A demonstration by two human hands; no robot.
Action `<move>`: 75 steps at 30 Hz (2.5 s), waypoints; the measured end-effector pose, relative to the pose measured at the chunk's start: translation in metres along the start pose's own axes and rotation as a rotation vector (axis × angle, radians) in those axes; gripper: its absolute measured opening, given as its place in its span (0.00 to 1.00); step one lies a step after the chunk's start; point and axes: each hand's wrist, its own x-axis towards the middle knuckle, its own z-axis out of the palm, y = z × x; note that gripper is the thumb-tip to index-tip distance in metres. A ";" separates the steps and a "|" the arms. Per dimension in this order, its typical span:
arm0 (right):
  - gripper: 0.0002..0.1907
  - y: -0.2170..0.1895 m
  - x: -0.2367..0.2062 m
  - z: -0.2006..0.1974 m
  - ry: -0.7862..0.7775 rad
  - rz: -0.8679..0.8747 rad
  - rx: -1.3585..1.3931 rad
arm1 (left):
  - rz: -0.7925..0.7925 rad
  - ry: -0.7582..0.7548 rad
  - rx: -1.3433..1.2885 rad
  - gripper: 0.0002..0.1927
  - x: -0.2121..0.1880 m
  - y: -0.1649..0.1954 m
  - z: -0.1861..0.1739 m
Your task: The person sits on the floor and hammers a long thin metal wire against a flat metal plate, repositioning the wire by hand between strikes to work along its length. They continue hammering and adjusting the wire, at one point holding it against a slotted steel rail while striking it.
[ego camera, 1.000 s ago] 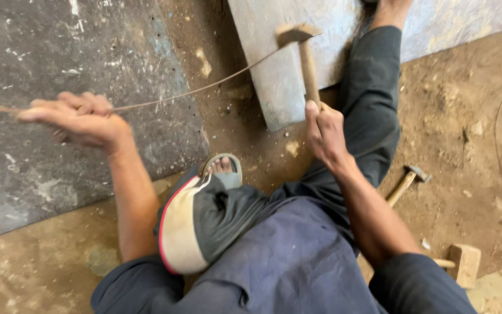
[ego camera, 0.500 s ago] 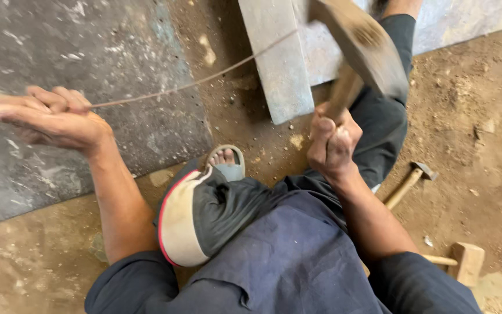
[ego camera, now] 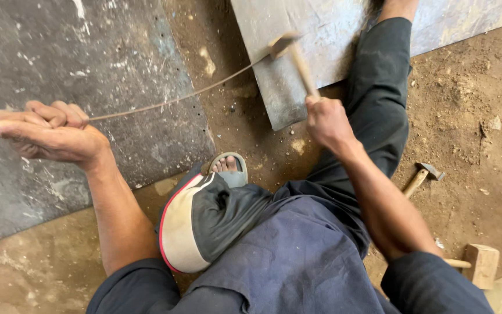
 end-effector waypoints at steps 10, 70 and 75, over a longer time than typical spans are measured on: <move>0.23 0.005 0.003 -0.006 0.336 -0.140 0.125 | -0.004 -0.012 -0.032 0.30 0.008 0.011 0.006; 0.11 0.008 -0.038 0.017 0.141 0.026 0.043 | -0.136 -0.042 -0.042 0.29 -0.022 0.016 0.035; 0.16 0.013 -0.034 0.024 0.193 0.013 0.245 | -0.223 0.053 -0.007 0.31 -0.026 0.010 0.027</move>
